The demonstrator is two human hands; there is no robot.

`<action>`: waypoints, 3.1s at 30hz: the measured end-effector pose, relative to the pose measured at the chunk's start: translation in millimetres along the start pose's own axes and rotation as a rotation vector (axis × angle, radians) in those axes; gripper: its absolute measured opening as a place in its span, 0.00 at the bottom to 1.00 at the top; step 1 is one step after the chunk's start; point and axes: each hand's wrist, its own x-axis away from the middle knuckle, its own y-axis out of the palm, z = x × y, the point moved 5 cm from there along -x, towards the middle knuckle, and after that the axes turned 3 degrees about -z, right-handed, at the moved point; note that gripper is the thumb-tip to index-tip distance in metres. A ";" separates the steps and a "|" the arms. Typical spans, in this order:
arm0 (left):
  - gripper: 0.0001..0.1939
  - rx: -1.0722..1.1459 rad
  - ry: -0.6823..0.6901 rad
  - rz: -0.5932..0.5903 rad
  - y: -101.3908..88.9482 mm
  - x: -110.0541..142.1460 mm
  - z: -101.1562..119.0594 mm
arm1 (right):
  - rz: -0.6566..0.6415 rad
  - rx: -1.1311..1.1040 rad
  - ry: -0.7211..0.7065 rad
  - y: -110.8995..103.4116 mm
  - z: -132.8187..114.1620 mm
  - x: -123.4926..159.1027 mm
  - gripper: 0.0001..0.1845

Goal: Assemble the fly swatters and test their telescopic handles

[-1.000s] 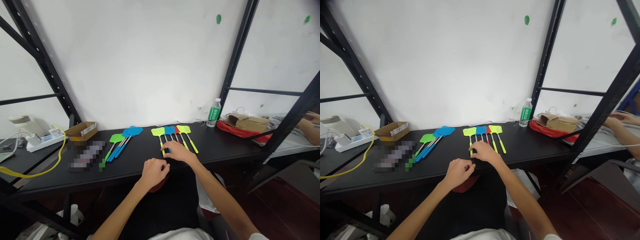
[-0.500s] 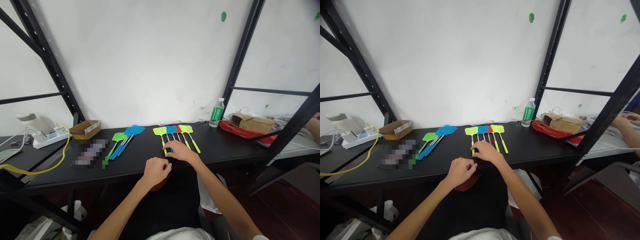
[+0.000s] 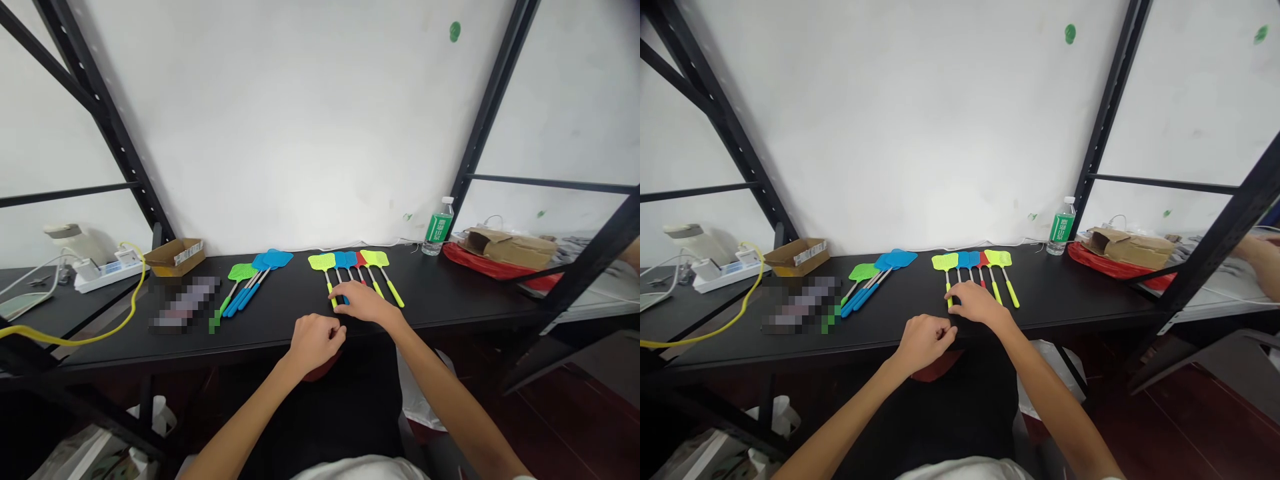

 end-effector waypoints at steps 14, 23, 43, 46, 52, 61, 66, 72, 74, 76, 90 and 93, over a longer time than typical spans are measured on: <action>0.22 0.009 0.002 -0.008 -1.0 0.6 0.5 | 0.012 0.009 -0.018 0.9 0.9 -0.5 0.17; 0.22 0.011 0.005 -0.002 -0.6 0.6 0.0 | 0.015 0.014 -0.026 2.9 2.7 -1.9 0.17; 0.22 -0.006 0.011 0.002 -0.6 0.4 0.3 | 0.012 0.010 -0.025 2.7 2.0 -1.7 0.17; 0.22 -0.011 0.011 0.002 -0.3 0.4 0.5 | 0.014 0.009 -0.019 2.6 2.3 -1.4 0.17; 0.22 -0.004 0.005 -0.005 -1.3 0.4 1.5 | 0.002 0.004 -0.012 1.3 1.1 -0.6 0.17; 0.22 -0.021 -0.027 -0.049 -1.1 0.7 2.4 | 0.004 0.001 -0.012 0.9 0.4 -0.4 0.17; 0.21 -0.035 -0.016 -0.040 -8.4 -3.4 -13.0 | -0.004 0.006 -0.008 -0.6 -1.8 -0.1 0.17; 0.21 -0.197 -0.226 0.019 -32.7 -8.8 -77.5 | -0.025 -0.006 0.001 -0.5 -1.9 -0.1 0.18; 0.20 -0.266 -0.281 0.008 -36.6 -7.7 -92.0 | -0.031 -0.015 0.005 0.0 -0.7 -0.4 0.18; 0.20 -0.307 -0.287 -0.008 -36.9 -6.7 -97.4 | -0.023 -0.018 0.007 0.0 0.3 -0.7 0.17; 0.21 -0.453 -0.186 0.086 -43.6 -16.8 -91.0 | 0.000 0.016 -0.016 -12.3 2.0 -1.6 0.17; 0.19 -0.568 -0.257 0.245 -56.9 -14.9 -98.4 | -0.012 0.004 -0.022 -18.2 3.8 -0.7 0.16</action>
